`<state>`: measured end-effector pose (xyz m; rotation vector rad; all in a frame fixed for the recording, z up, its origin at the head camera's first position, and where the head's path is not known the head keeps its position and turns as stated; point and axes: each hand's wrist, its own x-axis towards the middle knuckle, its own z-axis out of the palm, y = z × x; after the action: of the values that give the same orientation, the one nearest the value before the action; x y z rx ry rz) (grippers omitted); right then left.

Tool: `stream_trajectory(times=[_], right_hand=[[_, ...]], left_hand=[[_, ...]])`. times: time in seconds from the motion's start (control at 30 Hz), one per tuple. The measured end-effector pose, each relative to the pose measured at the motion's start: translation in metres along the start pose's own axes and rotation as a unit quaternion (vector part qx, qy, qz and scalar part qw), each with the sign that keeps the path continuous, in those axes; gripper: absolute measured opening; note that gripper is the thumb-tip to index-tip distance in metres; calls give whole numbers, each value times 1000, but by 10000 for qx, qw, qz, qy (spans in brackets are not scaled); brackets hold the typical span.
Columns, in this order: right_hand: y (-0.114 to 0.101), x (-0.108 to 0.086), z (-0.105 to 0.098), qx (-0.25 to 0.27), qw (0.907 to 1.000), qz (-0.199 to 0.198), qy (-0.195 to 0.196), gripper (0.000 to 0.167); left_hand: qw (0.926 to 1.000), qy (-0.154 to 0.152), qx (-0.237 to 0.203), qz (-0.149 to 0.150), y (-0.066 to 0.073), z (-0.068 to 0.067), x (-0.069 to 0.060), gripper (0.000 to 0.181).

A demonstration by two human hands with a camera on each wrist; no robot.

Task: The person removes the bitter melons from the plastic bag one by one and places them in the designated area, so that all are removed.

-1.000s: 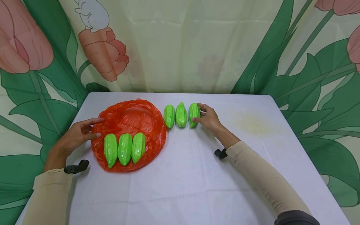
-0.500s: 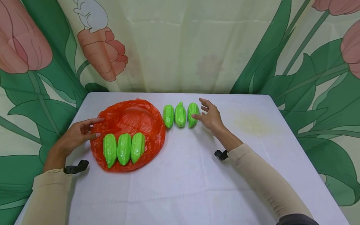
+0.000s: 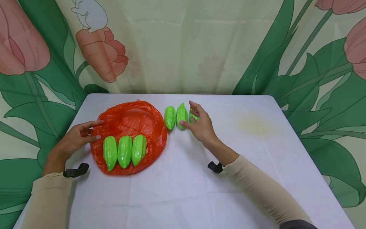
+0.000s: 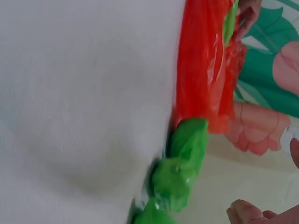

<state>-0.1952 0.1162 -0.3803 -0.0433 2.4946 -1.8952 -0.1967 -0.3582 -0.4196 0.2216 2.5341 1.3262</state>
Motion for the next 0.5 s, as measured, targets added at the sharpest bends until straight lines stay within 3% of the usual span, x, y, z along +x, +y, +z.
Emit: stream_trajectory(times=[0.23, 0.5], right_hand=[[-6, -16, 26, 234, 9993, -142, -266, 87], [-13, -30, 51, 406, 9972, -240, -573, 88]], left_hand=[[10000, 28, 65, -57, -1, -1, 0, 68], [9999, 50, 9, 109, -1, 0, -1, 65]])
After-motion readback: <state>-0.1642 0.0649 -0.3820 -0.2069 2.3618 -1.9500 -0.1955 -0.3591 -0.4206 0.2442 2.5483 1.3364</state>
